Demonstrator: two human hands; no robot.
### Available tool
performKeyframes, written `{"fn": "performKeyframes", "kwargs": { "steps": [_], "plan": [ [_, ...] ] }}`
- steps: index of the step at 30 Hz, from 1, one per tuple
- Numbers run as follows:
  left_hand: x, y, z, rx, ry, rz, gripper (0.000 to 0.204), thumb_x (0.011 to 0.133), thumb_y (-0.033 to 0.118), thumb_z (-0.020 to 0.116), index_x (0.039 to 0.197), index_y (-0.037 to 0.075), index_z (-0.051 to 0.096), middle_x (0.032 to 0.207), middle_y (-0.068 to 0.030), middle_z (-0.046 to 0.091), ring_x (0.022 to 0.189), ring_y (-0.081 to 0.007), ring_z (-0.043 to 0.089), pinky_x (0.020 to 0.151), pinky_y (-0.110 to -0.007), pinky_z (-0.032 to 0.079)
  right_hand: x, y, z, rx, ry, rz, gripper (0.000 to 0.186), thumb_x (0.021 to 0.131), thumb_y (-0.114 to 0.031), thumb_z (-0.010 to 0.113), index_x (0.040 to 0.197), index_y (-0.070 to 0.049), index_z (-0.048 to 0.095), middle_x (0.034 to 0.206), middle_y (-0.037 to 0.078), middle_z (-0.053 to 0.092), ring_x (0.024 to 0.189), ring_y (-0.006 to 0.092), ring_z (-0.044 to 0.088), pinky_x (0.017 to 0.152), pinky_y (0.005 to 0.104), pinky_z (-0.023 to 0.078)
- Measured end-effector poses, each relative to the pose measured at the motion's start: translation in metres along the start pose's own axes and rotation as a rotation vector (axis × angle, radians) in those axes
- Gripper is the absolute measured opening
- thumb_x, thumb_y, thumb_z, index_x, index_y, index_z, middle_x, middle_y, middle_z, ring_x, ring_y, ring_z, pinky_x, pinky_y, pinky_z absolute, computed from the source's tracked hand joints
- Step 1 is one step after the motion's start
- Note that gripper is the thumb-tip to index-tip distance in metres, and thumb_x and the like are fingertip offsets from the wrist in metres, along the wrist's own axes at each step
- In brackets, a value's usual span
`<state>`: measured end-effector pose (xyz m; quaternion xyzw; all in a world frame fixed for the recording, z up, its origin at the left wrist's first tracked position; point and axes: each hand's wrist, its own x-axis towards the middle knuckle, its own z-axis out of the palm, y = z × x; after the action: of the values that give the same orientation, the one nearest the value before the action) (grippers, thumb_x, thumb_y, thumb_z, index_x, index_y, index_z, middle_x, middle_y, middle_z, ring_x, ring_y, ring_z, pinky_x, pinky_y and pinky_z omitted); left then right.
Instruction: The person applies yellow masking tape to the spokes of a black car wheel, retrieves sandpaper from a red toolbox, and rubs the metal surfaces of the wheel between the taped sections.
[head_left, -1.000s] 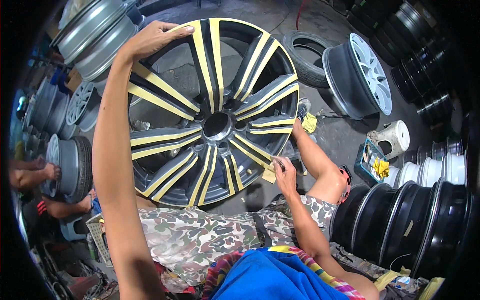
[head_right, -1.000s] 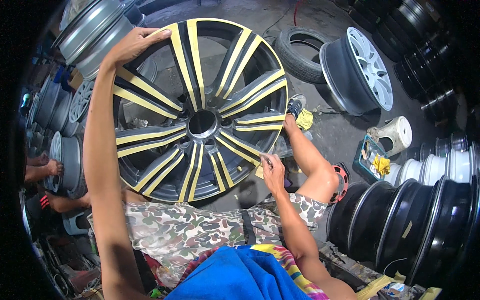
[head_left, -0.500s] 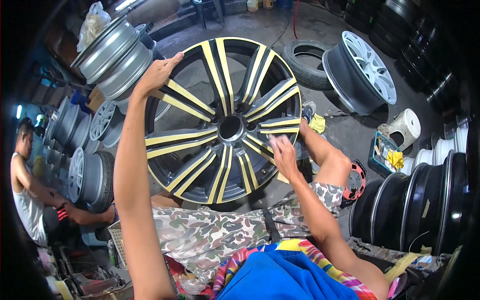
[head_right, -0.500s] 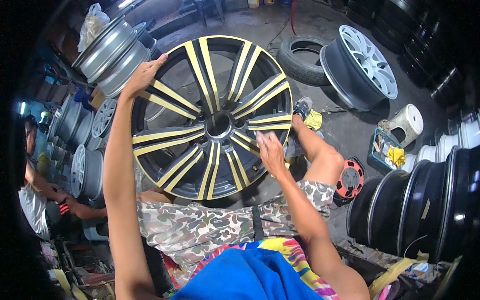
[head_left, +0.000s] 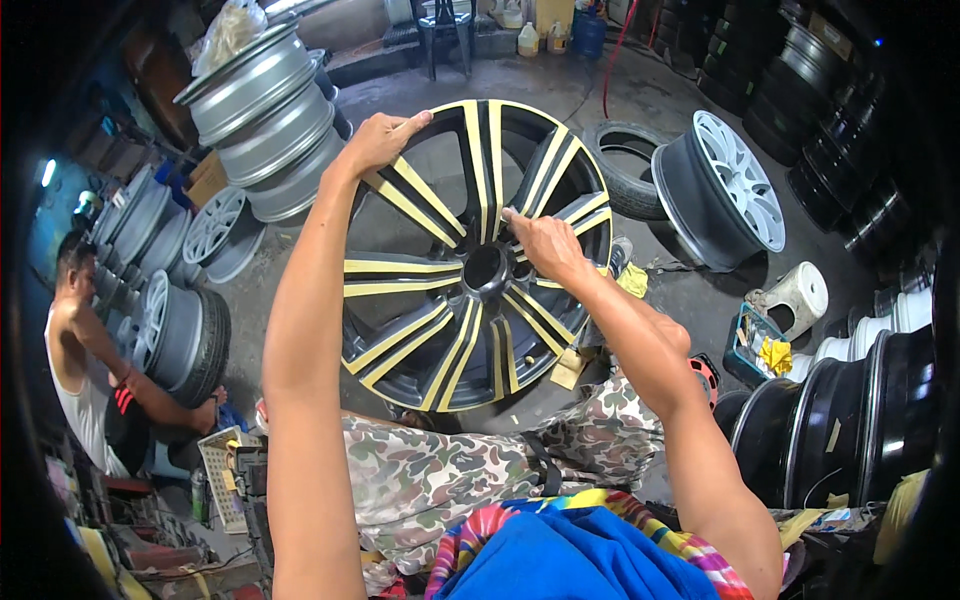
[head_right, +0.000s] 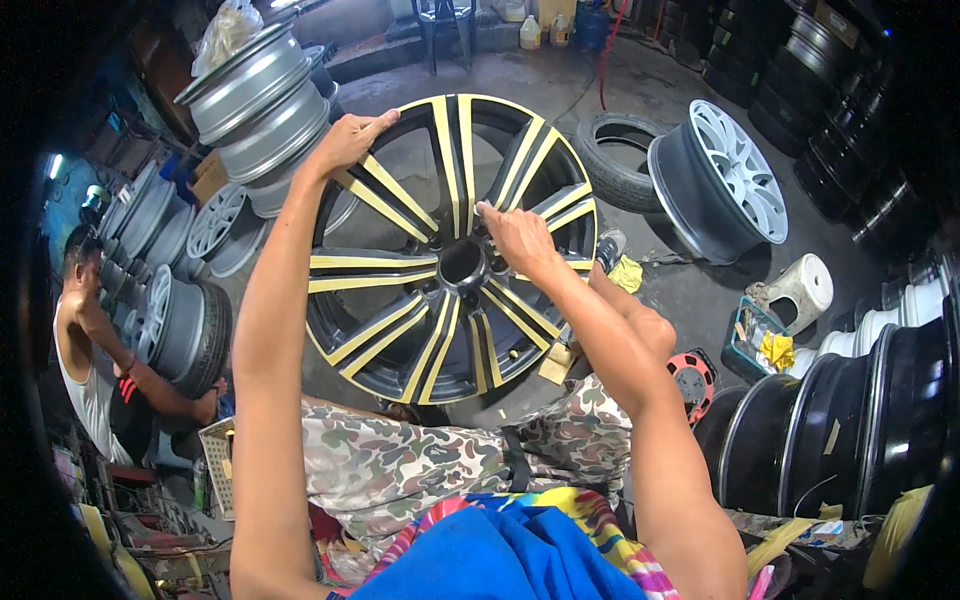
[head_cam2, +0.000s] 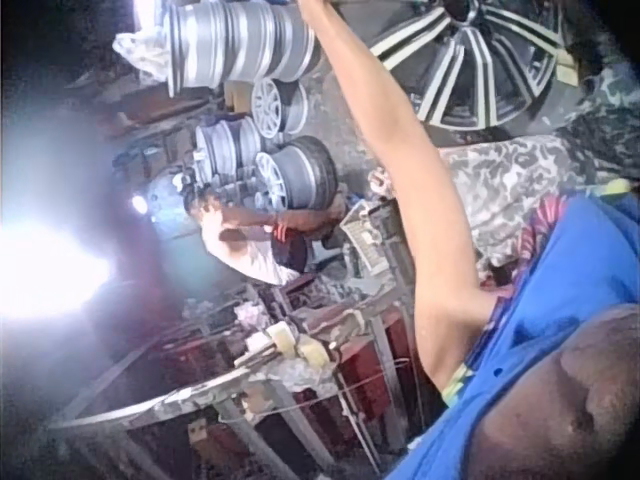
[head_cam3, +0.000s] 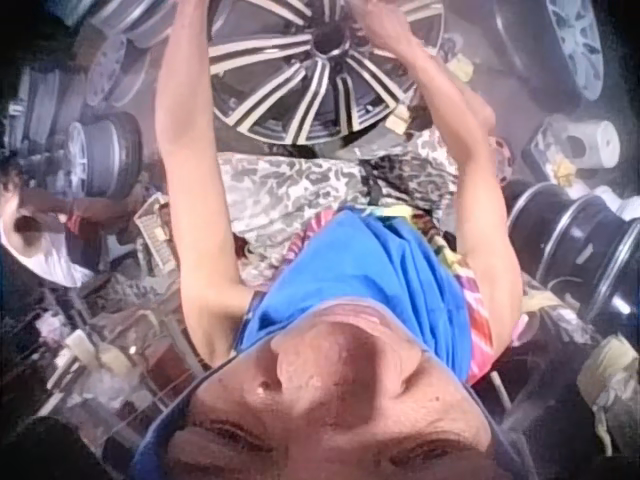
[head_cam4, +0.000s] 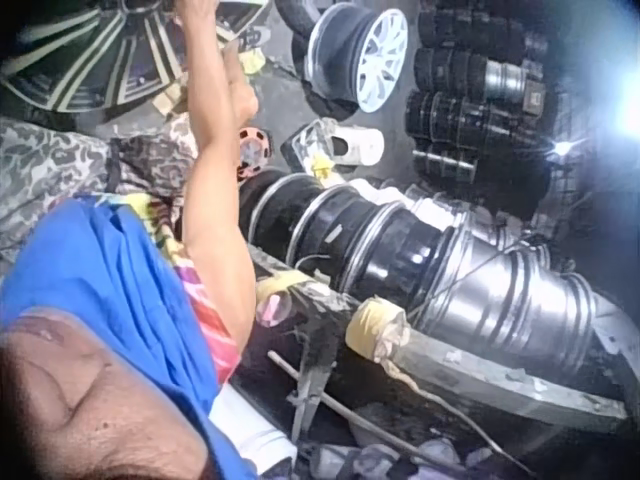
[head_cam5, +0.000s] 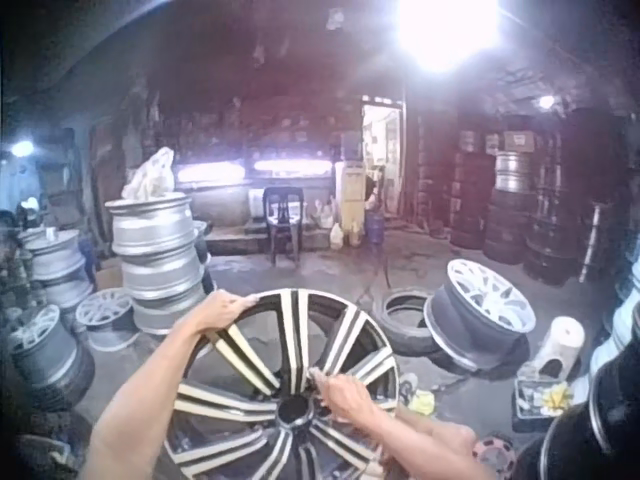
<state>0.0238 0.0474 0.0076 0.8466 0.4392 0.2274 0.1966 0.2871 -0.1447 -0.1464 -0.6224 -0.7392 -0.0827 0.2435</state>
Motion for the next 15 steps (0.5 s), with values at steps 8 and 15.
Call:
{"fn": "performKeyframes", "kwargs": {
  "steps": [8,15],
  "plan": [
    [0.001,-0.001,0.0,-0.099,0.008,0.016,0.086,0.098,0.078,0.058,0.093,-0.006,0.078,0.069,-0.0162,0.063,0.074,-0.0267,0.063,0.076,-0.044,0.053,-0.013,0.015,-0.02,0.188,-0.301,-0.14,0.023,0.101,-0.018,0.061,0.112,-0.007,0.078,0.087,0.024,0.074,0.085,0.0457,0.073,0.073,0.054,0.057],
    [0.007,0.002,0.007,-0.069,0.069,0.115,0.085,0.101,0.075,0.057,0.074,-0.005,0.07,0.056,-0.004,0.043,0.059,-0.0166,0.046,0.057,-0.038,0.04,0.02,0.013,-0.028,0.051,-0.1,-0.048,0.026,0.102,-0.016,0.058,0.118,-0.001,0.074,0.087,0.027,0.074,0.083,0.0464,0.073,0.074,0.056,0.059]
  ]
}}
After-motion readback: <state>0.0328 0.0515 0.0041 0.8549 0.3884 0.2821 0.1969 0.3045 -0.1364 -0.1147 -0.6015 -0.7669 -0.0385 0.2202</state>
